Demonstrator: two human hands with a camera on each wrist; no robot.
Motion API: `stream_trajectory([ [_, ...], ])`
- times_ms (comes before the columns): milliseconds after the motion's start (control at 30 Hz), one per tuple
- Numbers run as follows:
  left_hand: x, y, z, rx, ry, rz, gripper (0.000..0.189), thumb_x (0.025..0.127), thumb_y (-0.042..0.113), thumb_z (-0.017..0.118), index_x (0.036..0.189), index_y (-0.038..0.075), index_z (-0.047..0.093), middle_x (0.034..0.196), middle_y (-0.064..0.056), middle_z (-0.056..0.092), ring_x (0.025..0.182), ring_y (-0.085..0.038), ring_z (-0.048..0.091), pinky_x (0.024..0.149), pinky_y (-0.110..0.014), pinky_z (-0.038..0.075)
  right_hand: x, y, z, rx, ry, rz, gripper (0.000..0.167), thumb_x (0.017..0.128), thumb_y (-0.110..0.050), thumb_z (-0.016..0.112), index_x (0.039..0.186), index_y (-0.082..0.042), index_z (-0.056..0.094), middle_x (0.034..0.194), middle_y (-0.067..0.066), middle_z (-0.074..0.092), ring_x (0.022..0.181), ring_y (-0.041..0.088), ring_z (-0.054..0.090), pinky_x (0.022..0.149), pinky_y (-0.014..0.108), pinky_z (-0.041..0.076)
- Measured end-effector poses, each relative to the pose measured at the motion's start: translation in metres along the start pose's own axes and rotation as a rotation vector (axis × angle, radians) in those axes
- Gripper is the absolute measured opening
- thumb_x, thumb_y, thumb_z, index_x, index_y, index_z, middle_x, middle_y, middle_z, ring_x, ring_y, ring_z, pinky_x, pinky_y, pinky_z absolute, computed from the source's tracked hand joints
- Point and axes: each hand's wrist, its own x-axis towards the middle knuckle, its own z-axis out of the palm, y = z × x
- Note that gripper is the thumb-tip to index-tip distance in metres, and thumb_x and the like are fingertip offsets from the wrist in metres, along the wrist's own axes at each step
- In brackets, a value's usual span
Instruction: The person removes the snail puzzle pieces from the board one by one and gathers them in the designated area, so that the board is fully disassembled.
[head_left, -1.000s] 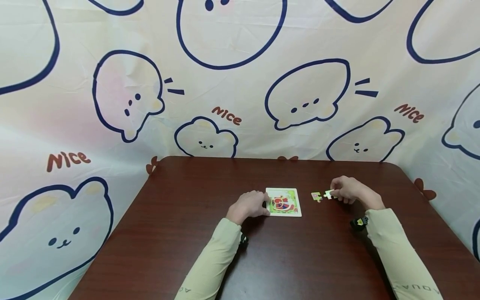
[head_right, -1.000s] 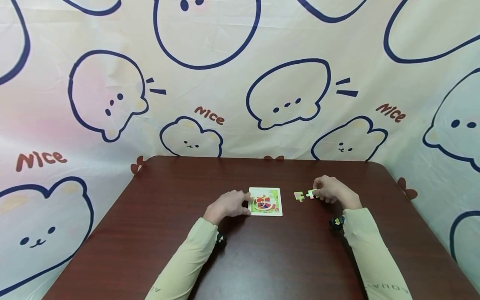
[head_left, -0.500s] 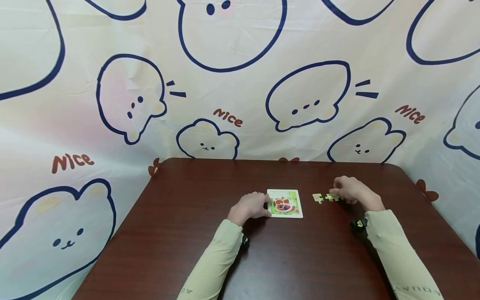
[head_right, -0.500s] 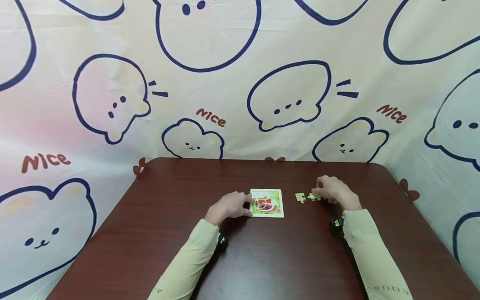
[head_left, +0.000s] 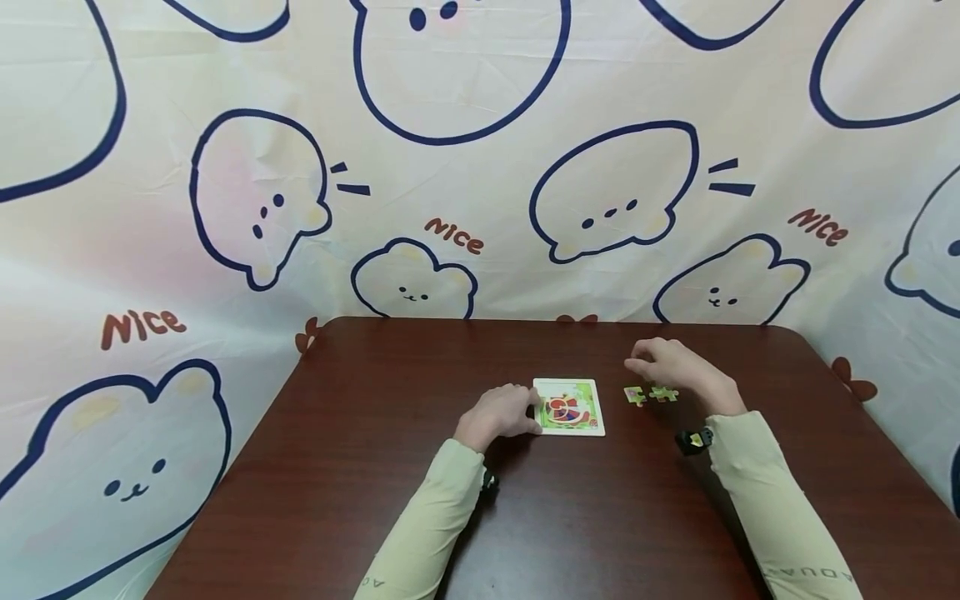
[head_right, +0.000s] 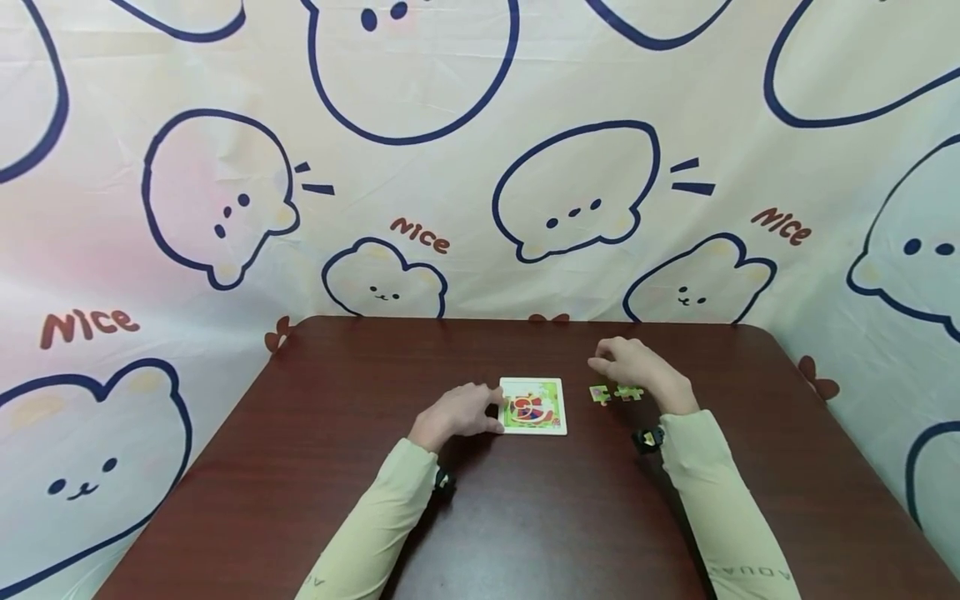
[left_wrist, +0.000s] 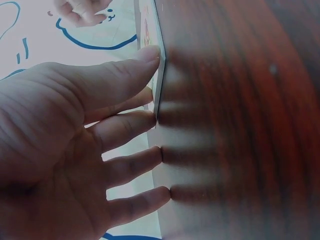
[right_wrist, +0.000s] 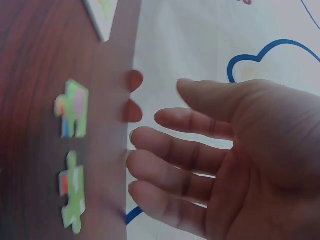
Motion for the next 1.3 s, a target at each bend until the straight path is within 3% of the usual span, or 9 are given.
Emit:
stream_trajectory([
  [267, 0.001, 0.0, -0.001, 0.009, -0.002, 0.005, 0.041, 0.087, 0.038, 0.074, 0.124, 0.021, 0.066, 0.099, 0.001, 0.063, 0.081, -0.016, 0.05, 0.07, -0.029, 0.038, 0.01, -0.014, 0.006, 0.075, -0.01, -0.012, 0.033, 0.1, -0.035, 0.056, 0.112, -0.005, 0.063, 0.09, 0.016, 0.065, 0.073, 0.025, 0.06, 0.066, 0.035, 0.05],
  [600, 0.001, 0.002, 0.0, 0.001, -0.011, -0.005, 0.043, 0.086, 0.038, 0.074, 0.125, 0.021, 0.066, 0.103, 0.001, 0.063, 0.083, -0.016, 0.05, 0.072, -0.03, 0.039, 0.02, -0.027, 0.028, 0.053, -0.041, -0.031, 0.026, 0.097, -0.033, 0.061, 0.112, -0.013, 0.062, 0.093, 0.012, 0.065, 0.068, 0.026, 0.061, 0.063, 0.033, 0.049],
  [900, 0.002, 0.003, 0.0, 0.026, 0.006, 0.02, 0.036, 0.087, 0.038, 0.074, 0.119, 0.021, 0.069, 0.092, 0.003, 0.06, 0.075, -0.014, 0.047, 0.066, -0.027, 0.036, 0.029, -0.032, 0.042, 0.008, -0.061, -0.044, 0.031, 0.094, -0.028, 0.066, 0.121, -0.013, 0.062, 0.099, 0.01, 0.066, 0.078, 0.021, 0.058, 0.066, 0.032, 0.048],
  [1133, 0.001, 0.0, -0.001, 0.026, 0.003, 0.015, 0.034, 0.088, 0.038, 0.073, 0.117, 0.021, 0.069, 0.089, 0.003, 0.059, 0.075, -0.014, 0.048, 0.067, -0.028, 0.037, 0.034, -0.038, 0.053, -0.058, -0.091, -0.125, 0.032, 0.093, -0.023, 0.067, 0.122, -0.011, 0.066, 0.089, 0.005, 0.062, 0.068, 0.016, 0.052, 0.059, 0.029, 0.044],
  [1300, 0.001, 0.0, 0.0, 0.018, -0.007, 0.012, 0.037, 0.088, 0.038, 0.073, 0.12, 0.021, 0.068, 0.091, 0.003, 0.059, 0.076, -0.015, 0.048, 0.067, -0.028, 0.038, 0.035, -0.039, 0.056, -0.067, -0.104, -0.121, 0.033, 0.092, -0.022, 0.068, 0.123, -0.01, 0.067, 0.083, 0.004, 0.06, 0.065, 0.015, 0.051, 0.057, 0.029, 0.043],
])
